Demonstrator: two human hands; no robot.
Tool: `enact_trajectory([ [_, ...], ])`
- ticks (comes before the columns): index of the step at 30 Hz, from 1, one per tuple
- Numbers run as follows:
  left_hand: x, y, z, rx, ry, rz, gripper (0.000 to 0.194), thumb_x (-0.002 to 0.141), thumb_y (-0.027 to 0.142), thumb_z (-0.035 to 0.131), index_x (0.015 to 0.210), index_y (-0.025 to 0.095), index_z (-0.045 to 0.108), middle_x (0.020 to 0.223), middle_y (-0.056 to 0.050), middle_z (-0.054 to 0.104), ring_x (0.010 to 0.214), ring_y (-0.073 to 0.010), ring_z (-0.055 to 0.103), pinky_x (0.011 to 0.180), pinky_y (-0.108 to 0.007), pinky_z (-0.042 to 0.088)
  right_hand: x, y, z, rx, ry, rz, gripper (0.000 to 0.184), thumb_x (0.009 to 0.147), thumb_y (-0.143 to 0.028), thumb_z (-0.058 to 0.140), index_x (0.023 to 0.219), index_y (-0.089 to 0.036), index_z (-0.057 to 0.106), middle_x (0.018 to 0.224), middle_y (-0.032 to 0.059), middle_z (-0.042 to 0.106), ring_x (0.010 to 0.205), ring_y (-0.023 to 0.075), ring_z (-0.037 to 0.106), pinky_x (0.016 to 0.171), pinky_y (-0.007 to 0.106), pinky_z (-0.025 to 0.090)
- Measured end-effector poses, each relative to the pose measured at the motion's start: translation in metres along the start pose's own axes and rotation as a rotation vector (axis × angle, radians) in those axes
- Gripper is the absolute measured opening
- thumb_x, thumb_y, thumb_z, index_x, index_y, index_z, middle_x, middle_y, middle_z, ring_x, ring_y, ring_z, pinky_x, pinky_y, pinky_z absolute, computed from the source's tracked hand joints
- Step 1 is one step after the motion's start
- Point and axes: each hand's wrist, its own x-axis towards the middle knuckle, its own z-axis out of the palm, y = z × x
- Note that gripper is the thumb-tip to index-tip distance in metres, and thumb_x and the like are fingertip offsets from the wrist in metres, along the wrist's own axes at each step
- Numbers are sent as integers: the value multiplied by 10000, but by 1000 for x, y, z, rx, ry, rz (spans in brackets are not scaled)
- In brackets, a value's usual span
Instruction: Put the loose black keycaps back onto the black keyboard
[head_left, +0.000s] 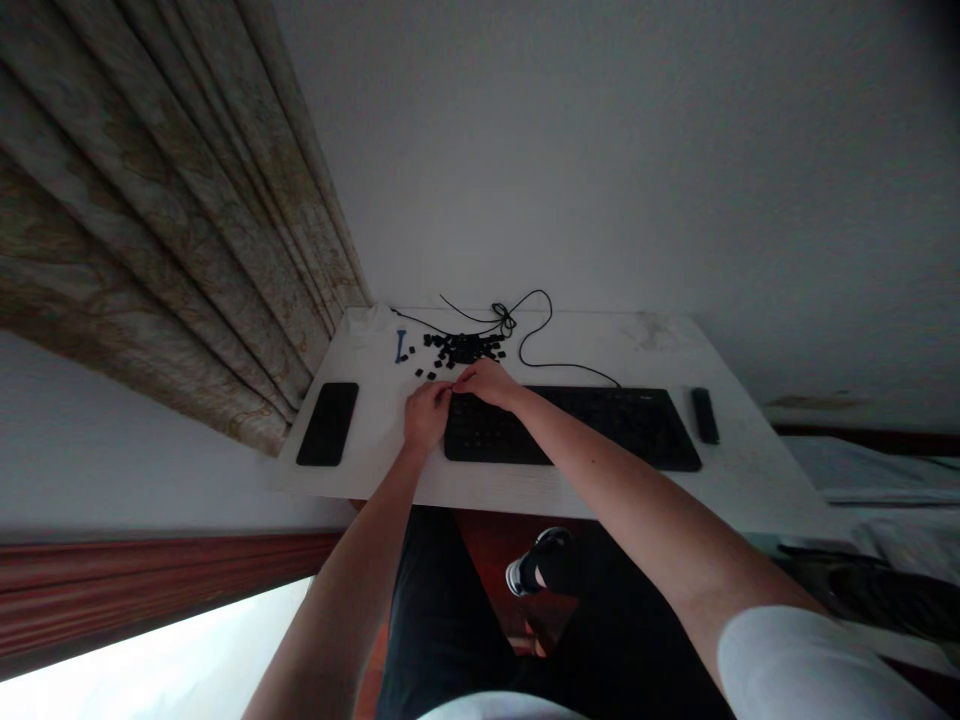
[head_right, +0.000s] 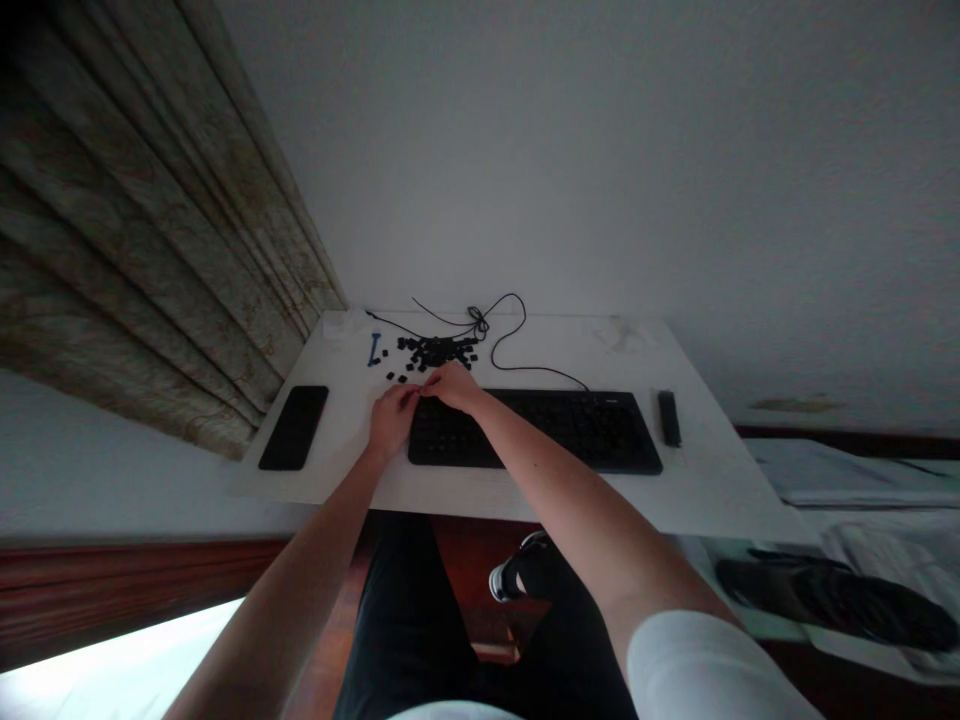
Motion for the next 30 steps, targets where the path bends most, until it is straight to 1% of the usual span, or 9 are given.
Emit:
enact_trajectory([
  [6,0,3,-2,-28,5,-41,205,938,240,546,1023,235,733,1041,-47,742,983,-195,673,933,-335,505,3,-1,4,112,-11,121,183,695,-274,770,803,-131,809,567,0,639,601,132,578,564,237,382],
  [10,-1,4,-2,-37,4,-57,202,939,243,543,1009,227,731,1020,-47,745,970,-193,674,932,-334,501,3,-2,3,135,-15,157,193,666,-279,785,767,-115,797,524,-17,584,557,116,519,525,240,341],
  [13,-2,5,-3,-40,5,-67,188,931,248,557,995,225,732,1009,-47,744,955,-193,674,925,-334,503,2,-1,1,147,-17,162,206,654,-299,796,740,-112,787,520,-23,567,556,110,496,523,240,338],
  [23,-2,2,-1,-54,11,-63,160,895,223,586,959,232,732,978,-41,740,933,-196,678,910,-345,516,1,5,6,158,-39,144,189,676,-299,774,777,-140,789,585,-7,639,611,127,571,566,233,380],
  [27,-1,1,0,-61,3,-49,134,863,216,631,957,225,727,985,-41,734,914,-190,678,897,-338,520,1,6,8,131,-40,133,216,686,-326,781,773,-129,779,582,-4,634,608,128,564,567,239,373],
  [30,-1,-1,1,-55,7,-39,128,868,241,641,962,223,726,984,-44,727,911,-190,678,887,-338,522,2,7,8,115,-28,139,227,685,-342,786,761,-129,772,574,-7,625,595,123,550,561,239,364],
])
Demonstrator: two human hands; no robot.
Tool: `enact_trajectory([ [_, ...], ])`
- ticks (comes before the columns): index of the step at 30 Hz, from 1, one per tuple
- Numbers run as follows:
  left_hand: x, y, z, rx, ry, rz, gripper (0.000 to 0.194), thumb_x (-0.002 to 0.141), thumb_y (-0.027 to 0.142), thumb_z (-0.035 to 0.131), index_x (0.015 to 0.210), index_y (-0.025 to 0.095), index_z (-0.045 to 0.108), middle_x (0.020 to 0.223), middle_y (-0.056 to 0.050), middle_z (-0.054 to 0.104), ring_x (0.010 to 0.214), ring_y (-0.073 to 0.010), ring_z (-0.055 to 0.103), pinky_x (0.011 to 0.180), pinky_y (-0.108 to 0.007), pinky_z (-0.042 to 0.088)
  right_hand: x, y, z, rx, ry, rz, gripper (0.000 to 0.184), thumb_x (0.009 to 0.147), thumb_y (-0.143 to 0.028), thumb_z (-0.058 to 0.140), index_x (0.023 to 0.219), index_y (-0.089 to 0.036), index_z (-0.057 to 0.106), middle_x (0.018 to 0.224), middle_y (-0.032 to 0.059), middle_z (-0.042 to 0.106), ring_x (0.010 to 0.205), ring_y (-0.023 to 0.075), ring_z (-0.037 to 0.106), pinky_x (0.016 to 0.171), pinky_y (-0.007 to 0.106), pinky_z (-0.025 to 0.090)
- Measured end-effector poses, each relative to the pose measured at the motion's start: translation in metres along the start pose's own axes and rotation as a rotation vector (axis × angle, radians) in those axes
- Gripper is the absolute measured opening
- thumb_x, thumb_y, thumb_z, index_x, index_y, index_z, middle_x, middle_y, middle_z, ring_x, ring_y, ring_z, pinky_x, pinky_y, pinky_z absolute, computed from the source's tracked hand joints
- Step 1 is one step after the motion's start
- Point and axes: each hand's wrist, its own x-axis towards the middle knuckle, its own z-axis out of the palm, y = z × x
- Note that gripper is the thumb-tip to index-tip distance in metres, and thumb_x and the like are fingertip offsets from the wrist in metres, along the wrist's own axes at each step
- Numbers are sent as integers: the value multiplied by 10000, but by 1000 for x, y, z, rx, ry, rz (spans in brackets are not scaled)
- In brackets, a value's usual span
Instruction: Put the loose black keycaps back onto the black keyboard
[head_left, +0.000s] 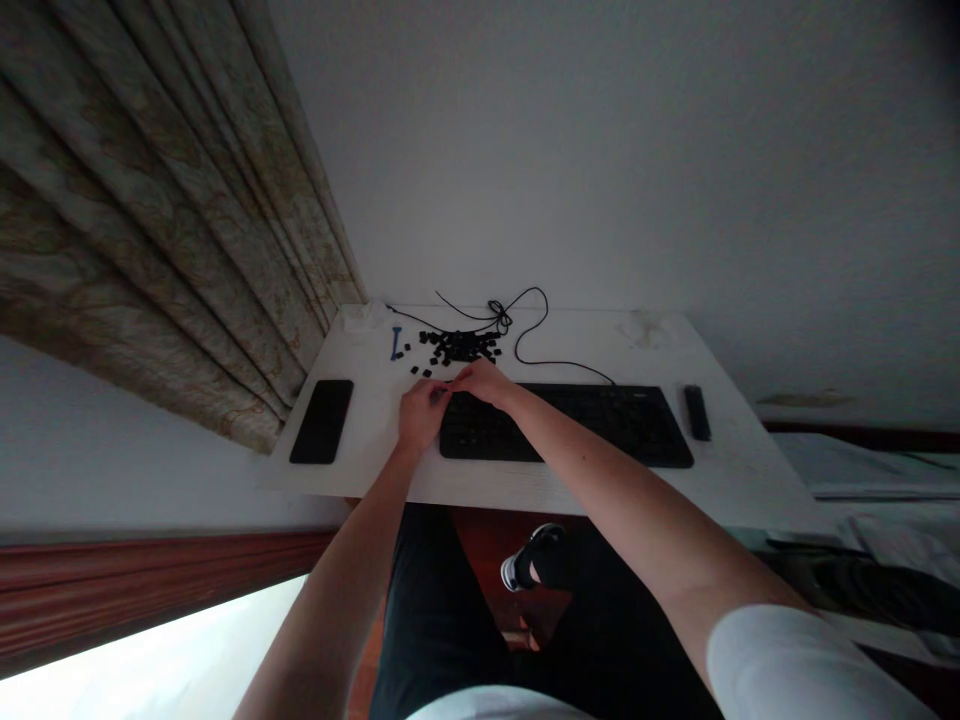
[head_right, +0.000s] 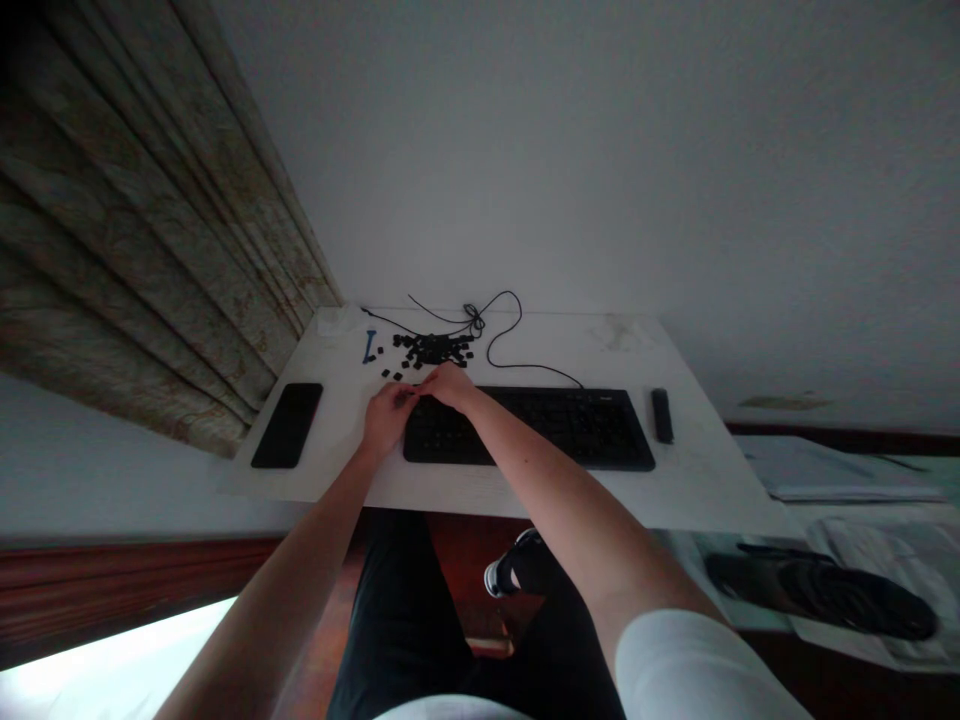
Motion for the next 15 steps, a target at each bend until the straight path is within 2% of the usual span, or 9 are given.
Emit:
enact_trajectory([
  [3,0,-1,1,4,4,0,126,868,238,643,963,220,725,977,-48,722,915,-190,680,885,-339,523,0,0,-1,-8,3,-11,218,684,-339,777,747,-131,765,559,-16,611,585,117,538,548,233,354],
  [9,1,-2,2,-15,-7,-15,135,865,216,639,976,208,717,989,-54,727,906,-186,684,870,-329,530,-1,-3,-10,4,-87,-23,143,702,-257,726,760,-135,774,563,-16,620,584,117,545,562,233,378],
  [15,0,0,1,-21,-3,-30,126,880,227,613,937,223,725,990,-45,738,915,-190,685,874,-327,525,-3,-8,-12,-66,-51,10,160,685,-258,760,748,-111,768,565,7,611,596,133,558,556,242,379],
])
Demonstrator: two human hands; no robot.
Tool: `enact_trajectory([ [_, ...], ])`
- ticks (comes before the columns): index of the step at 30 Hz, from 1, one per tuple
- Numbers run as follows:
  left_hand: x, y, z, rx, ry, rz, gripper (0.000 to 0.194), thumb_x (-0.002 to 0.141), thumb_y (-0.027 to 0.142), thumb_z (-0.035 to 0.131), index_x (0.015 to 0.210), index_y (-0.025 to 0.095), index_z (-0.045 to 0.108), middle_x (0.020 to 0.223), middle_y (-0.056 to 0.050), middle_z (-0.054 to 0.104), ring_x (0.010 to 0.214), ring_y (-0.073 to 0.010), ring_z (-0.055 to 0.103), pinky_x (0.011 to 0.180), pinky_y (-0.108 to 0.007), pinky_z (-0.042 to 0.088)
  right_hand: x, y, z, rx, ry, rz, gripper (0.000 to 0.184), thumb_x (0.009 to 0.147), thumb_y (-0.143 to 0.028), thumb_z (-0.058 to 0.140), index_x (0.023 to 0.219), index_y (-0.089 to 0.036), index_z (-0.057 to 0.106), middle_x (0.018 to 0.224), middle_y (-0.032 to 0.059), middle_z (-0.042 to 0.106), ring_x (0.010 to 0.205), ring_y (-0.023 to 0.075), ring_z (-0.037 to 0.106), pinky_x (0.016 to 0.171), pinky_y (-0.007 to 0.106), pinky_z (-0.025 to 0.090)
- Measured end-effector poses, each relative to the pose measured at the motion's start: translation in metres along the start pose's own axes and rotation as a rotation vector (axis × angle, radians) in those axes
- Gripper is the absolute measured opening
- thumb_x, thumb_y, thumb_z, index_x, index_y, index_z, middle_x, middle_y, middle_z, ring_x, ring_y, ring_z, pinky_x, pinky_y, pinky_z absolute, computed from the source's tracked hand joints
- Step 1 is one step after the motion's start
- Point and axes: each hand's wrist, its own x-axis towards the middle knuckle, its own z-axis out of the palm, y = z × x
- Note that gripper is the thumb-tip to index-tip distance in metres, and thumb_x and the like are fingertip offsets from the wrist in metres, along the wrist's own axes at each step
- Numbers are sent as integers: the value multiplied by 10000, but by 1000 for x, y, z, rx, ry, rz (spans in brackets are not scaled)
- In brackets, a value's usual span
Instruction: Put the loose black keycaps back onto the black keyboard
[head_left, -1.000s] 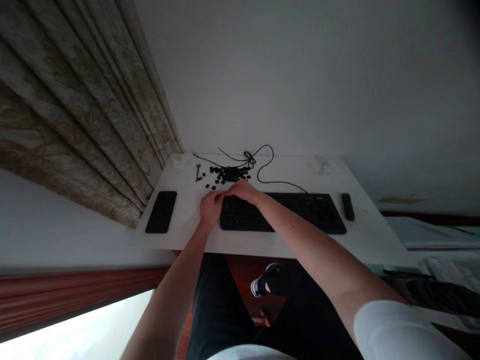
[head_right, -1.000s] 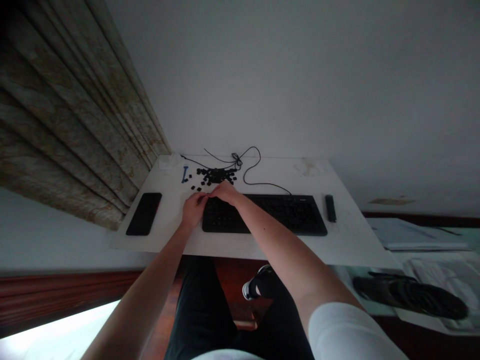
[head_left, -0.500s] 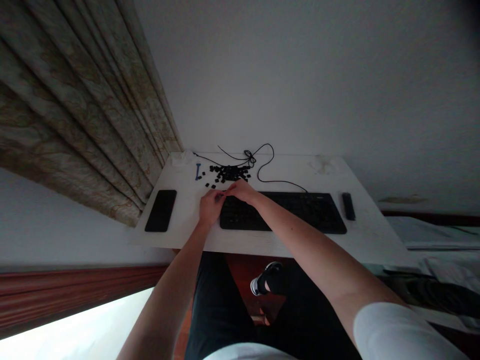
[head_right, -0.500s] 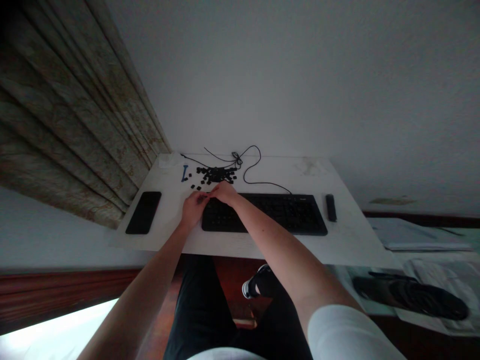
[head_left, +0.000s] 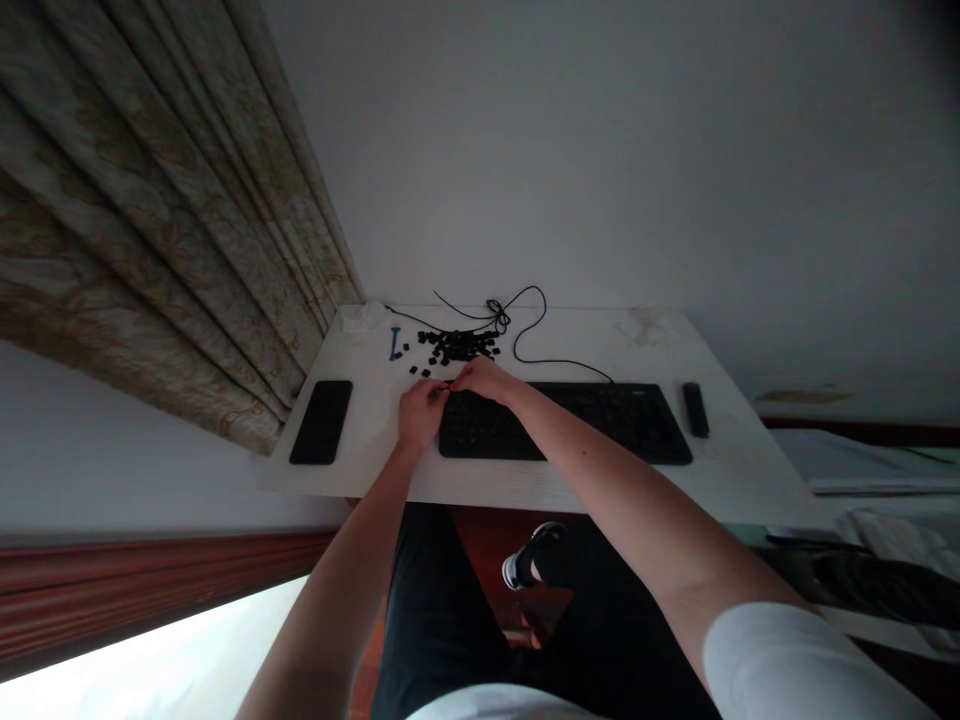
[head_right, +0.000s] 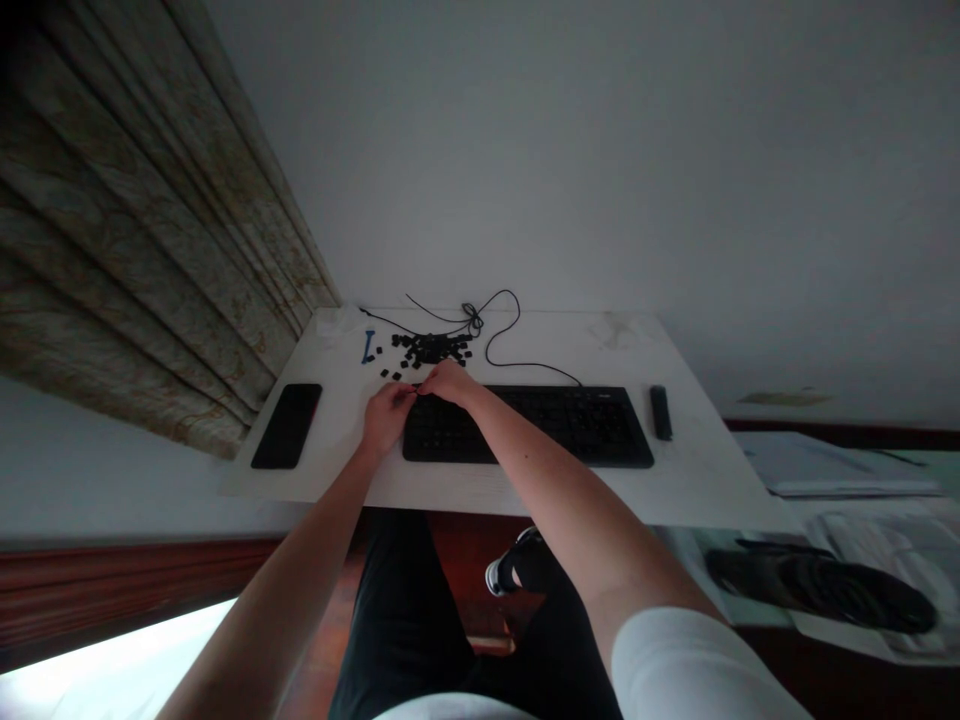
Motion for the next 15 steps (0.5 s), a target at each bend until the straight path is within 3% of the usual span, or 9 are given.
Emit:
enact_trajectory([
  [7,6,0,1,-34,-13,-87,134,875,281,622,918,243,743,907,-22,761,855,-189,691,840,-324,521,3,-4,-2,-60,-40,12,152,691,-256,739,736,-111,751,556,3,585,571,126,531,550,248,373],
  [15,22,-4,3,-164,-56,-148,189,794,232,665,961,202,748,839,-32,753,799,-180,691,783,-303,521,3,-7,-4,-100,-59,4,149,686,-261,741,708,-114,734,528,-12,550,550,117,511,513,246,329],
])
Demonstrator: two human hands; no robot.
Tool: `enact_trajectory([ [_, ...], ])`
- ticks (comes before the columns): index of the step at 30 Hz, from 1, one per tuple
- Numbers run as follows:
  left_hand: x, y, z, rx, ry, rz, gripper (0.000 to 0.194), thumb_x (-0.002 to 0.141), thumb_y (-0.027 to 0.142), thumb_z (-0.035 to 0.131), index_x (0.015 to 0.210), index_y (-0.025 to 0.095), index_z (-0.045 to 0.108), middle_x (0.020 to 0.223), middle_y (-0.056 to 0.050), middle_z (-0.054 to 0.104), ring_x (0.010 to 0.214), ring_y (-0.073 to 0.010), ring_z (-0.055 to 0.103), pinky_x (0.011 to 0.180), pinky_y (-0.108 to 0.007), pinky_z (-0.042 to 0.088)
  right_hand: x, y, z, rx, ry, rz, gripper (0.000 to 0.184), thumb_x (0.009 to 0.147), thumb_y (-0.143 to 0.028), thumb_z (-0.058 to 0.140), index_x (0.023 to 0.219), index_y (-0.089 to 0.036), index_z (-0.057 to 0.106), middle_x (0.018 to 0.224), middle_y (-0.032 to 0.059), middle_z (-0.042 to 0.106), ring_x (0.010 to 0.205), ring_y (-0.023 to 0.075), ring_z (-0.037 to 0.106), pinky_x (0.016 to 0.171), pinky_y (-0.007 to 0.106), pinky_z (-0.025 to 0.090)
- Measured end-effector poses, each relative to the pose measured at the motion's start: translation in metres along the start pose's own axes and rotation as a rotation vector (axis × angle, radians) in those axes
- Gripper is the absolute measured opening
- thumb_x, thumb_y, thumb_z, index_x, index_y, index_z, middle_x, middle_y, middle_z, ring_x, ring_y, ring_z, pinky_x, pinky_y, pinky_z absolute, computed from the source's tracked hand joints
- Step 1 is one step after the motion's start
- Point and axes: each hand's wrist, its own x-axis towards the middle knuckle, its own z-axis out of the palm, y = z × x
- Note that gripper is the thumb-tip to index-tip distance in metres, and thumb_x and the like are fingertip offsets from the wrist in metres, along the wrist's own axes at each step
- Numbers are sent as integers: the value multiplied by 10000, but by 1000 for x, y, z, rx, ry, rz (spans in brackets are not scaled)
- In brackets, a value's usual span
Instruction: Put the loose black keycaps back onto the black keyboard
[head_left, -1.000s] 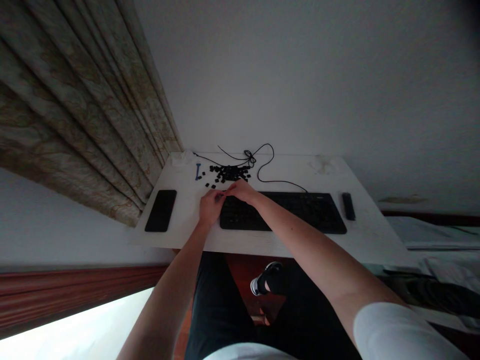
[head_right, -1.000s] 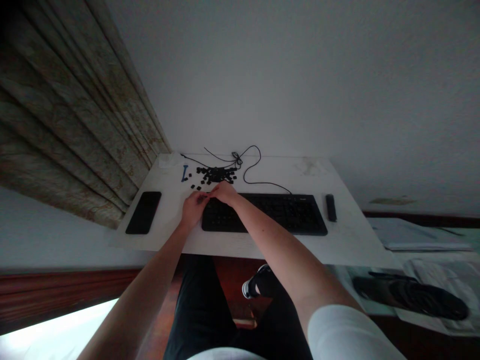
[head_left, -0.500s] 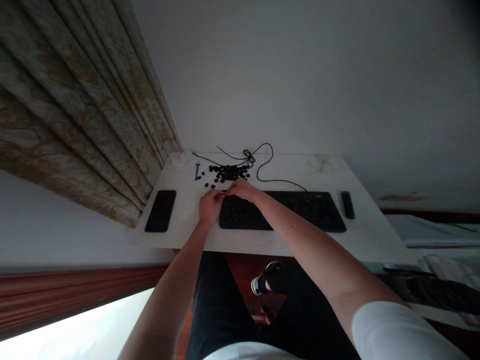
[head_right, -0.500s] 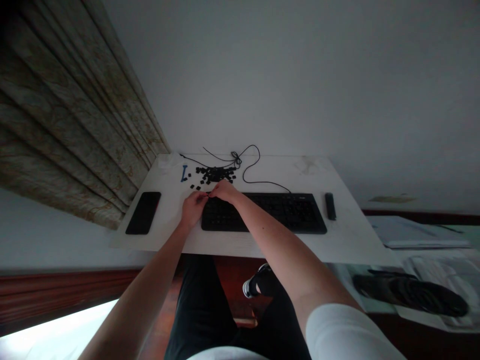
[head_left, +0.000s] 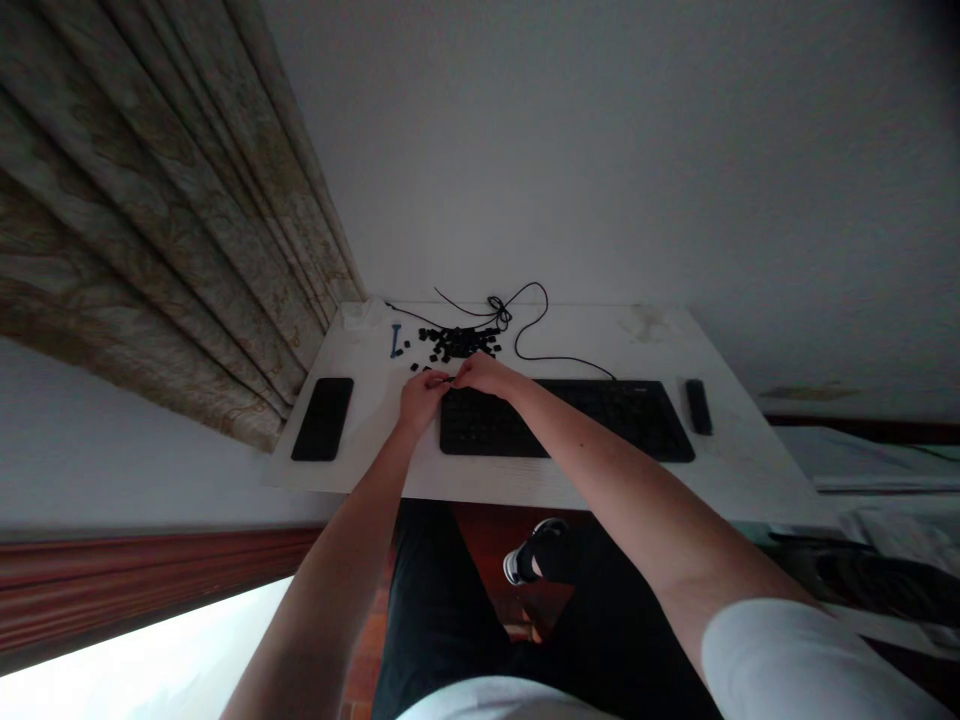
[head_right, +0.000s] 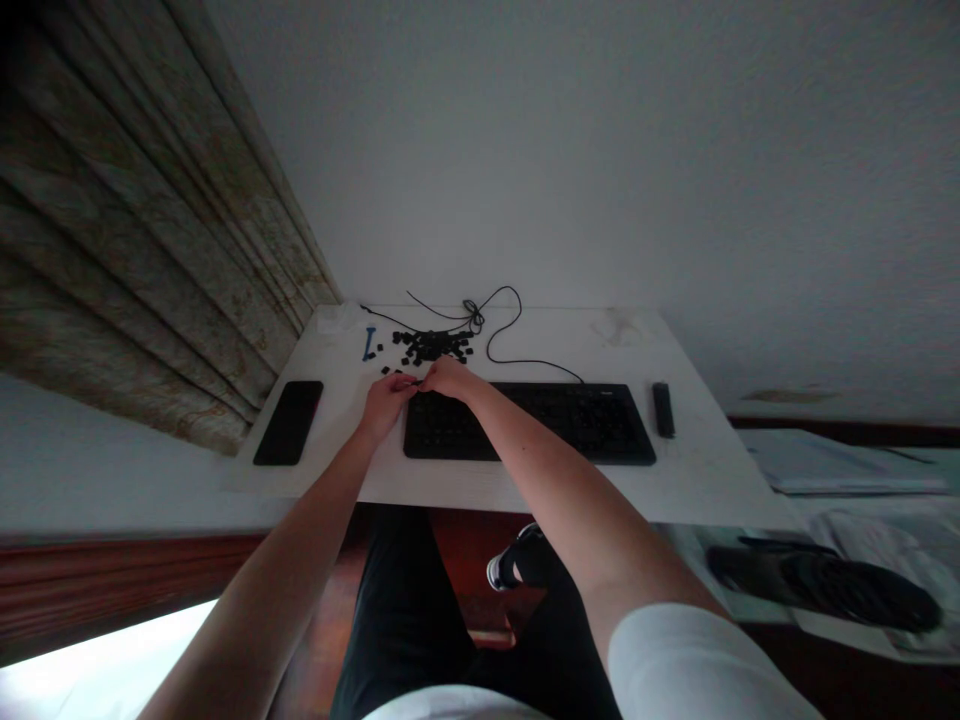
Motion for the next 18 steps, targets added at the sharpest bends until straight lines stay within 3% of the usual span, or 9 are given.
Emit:
enact_trajectory([
  [5,-2,0,5,78,33,-17,215,788,197,641,973,221,750,856,-24,754,818,-188,694,800,-317,528,2,3,3,-30,6,-25,115,677,-220,748,720,-113,738,583,7,608,605,135,560,547,244,363],
  [9,-12,4,8,144,82,59,238,831,165,576,972,253,747,951,-16,758,903,-187,690,899,-335,517,-1,6,3,28,15,-72,102,726,-218,727,753,-120,739,644,21,657,656,142,593,589,233,396],
  [14,-17,7,8,152,136,158,312,822,80,478,884,233,742,1003,-18,727,1005,-185,664,967,-337,503,-8,22,-19,114,351,-102,193,866,-287,624,859,-130,736,849,67,726,790,155,631,697,243,438],
  [18,-18,8,7,117,142,182,308,800,65,477,853,227,733,997,-20,709,989,-181,662,969,-333,503,-16,50,-47,44,504,42,185,865,-289,634,903,-141,738,892,95,734,808,172,645,732,269,450],
])
